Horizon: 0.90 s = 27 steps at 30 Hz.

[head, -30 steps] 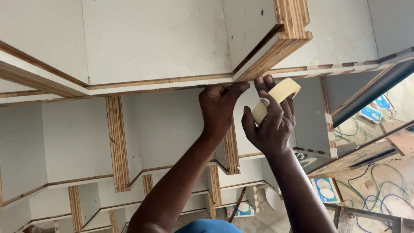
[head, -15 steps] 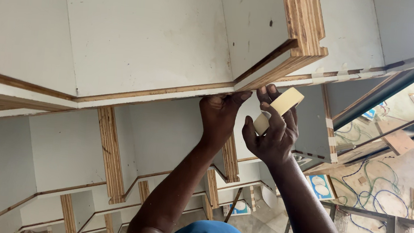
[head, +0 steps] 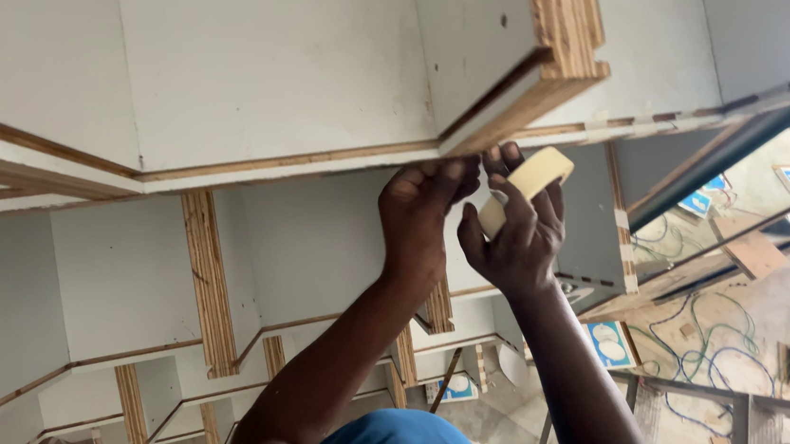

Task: The person applies masking tape to the edges of a wooden cabinet frame. They use both hands to unroll the tape, press it onto the wood, and smooth it down along the seams and corners of the structure.

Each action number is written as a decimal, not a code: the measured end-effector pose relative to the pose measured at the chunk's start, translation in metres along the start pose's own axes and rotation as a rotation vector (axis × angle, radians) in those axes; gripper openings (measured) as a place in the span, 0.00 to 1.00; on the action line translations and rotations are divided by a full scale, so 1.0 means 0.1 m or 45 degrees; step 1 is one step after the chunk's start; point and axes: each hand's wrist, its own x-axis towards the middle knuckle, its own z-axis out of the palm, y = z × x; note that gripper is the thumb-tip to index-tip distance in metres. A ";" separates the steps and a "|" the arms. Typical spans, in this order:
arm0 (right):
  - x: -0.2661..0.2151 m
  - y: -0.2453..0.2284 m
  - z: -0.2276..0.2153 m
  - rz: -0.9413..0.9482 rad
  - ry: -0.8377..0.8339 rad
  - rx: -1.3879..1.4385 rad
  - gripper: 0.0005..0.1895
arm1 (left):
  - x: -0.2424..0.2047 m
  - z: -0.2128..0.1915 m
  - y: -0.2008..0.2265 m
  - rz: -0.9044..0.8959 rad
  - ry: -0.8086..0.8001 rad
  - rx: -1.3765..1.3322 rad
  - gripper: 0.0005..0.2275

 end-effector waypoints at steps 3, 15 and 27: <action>-0.03 -0.04 -0.13 0.042 -0.050 0.010 0.20 | -0.28 0.08 0.19 -0.098 -0.110 -0.223 0.13; -0.45 -0.25 -0.52 0.961 0.152 0.745 0.26 | -0.41 0.24 0.28 -0.199 -0.248 -0.159 0.21; -0.63 -0.12 -0.94 1.114 -0.446 0.891 0.31 | -0.55 0.71 0.41 0.334 -0.801 1.365 0.15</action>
